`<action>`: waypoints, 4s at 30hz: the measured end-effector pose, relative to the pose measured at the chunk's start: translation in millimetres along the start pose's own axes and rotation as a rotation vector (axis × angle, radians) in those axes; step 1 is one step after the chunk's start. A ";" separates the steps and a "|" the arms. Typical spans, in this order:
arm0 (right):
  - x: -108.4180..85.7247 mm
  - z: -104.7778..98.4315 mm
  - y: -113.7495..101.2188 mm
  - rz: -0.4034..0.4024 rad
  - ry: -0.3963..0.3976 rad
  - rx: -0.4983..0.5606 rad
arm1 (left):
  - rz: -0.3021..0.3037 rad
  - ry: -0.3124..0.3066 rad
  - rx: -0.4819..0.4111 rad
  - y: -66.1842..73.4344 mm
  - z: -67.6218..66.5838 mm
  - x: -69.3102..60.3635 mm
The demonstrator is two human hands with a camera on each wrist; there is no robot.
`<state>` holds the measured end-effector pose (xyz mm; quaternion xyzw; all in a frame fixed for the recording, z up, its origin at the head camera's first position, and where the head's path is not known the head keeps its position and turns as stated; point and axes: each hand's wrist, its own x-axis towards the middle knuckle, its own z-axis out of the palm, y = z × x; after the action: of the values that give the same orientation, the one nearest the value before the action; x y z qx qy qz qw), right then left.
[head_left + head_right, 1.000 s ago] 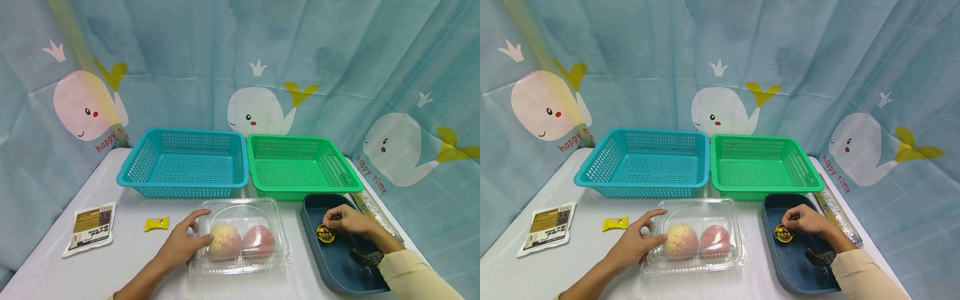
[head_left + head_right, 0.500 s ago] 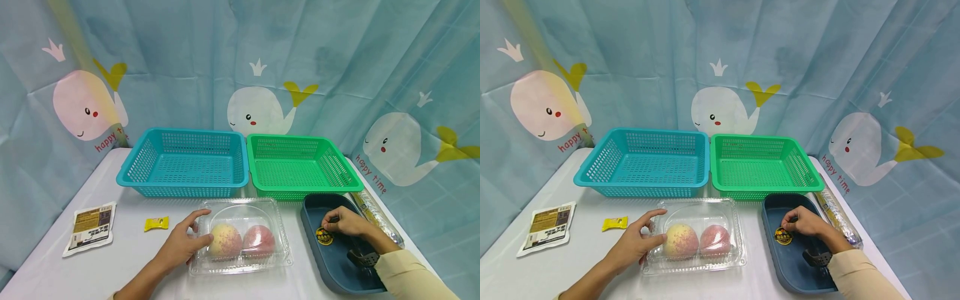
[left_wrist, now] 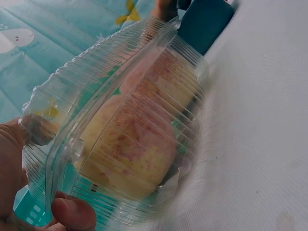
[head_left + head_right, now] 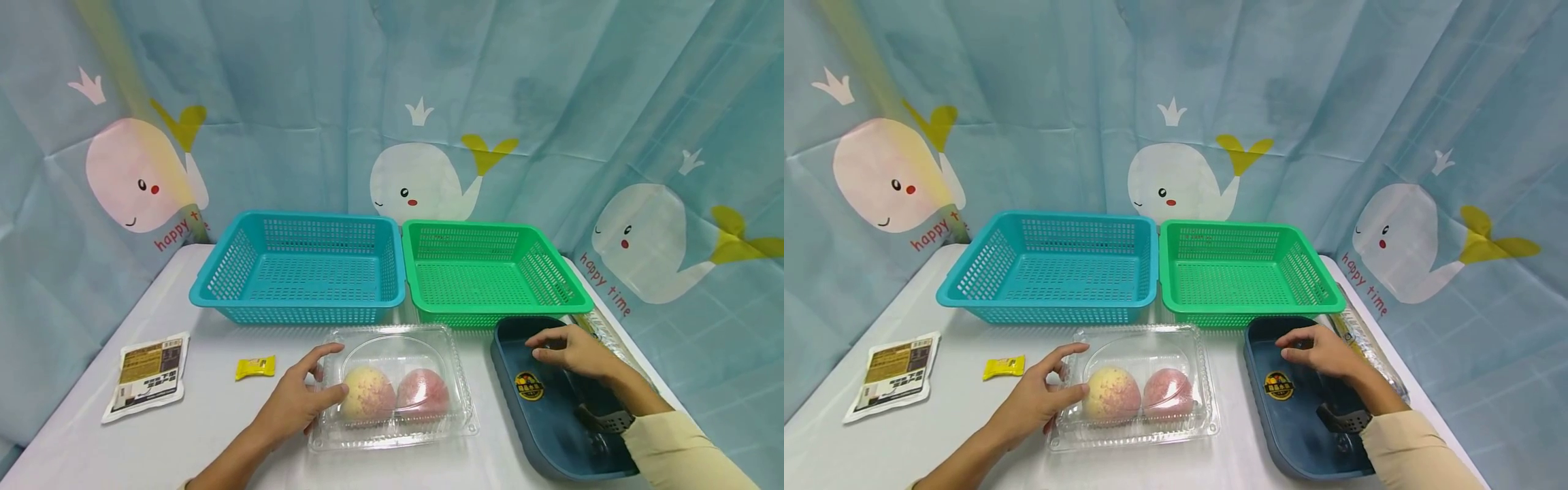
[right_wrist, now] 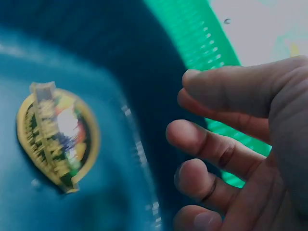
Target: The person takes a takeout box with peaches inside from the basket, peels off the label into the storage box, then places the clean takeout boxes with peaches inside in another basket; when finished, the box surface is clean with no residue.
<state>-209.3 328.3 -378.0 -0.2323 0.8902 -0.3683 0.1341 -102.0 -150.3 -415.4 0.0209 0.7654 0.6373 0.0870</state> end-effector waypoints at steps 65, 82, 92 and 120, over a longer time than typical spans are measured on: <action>12.9 -71.0 17.3 0.111 0.286 -0.373 | -0.057 -0.221 -0.186 10.6 -13.1 10.9; 11.1 -63.8 25.1 0.159 0.216 -0.318 | 0.026 -0.210 -0.354 19.8 -27.6 -1.6; 11.7 -64.3 20.3 0.165 0.196 -0.327 | 0.099 -0.251 -0.384 58.0 -35.6 -14.2; 12.0 -63.7 25.8 0.150 0.219 -0.295 | 0.134 -0.102 -0.256 178.4 5.8 63.2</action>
<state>-253.8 376.0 -353.3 -0.1411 0.9586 -0.2457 0.0280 -177.4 -102.3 -248.4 0.0928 0.6695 0.7321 0.0850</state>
